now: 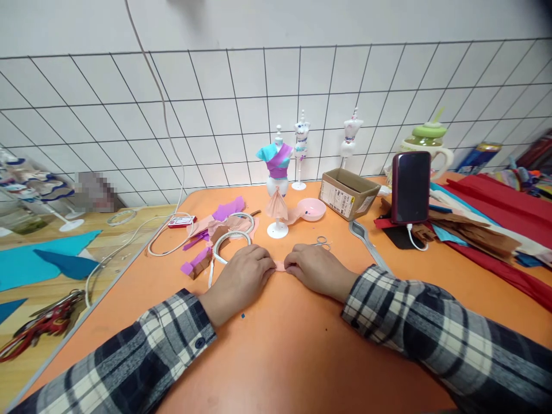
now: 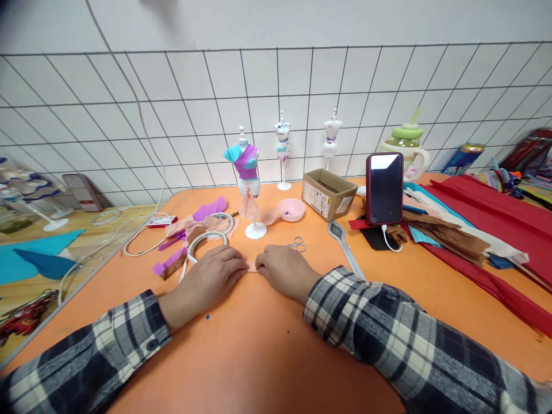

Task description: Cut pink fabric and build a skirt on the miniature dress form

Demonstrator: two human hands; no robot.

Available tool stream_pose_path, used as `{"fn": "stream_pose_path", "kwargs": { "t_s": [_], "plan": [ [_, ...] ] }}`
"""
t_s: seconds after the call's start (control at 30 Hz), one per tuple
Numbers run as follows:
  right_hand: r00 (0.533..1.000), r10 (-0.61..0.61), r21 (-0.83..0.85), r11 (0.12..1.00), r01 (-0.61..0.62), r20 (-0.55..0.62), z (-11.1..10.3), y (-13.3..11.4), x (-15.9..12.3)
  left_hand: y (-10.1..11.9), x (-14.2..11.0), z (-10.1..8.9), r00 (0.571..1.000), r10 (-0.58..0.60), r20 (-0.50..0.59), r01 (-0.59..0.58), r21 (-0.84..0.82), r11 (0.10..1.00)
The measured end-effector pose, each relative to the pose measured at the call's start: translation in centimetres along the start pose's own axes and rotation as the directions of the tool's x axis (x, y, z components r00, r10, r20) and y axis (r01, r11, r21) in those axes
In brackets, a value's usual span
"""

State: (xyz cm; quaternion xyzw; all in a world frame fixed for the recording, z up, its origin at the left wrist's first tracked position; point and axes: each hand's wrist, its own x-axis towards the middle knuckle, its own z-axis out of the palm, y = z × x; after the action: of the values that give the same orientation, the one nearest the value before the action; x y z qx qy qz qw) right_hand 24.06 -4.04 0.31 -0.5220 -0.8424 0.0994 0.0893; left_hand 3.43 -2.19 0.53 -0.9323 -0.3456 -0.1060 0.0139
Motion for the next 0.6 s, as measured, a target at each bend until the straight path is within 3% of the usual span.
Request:
{"fn": "stream_pose_path", "kwargs": {
  "t_s": [0.6],
  "plan": [
    [0.999,0.022,0.097,0.995,-0.019,-0.033,0.79,0.65,0.18,-0.06,-0.20,0.01,0.999,0.023,0.024,-0.024,0.036,0.999]
  ]
}}
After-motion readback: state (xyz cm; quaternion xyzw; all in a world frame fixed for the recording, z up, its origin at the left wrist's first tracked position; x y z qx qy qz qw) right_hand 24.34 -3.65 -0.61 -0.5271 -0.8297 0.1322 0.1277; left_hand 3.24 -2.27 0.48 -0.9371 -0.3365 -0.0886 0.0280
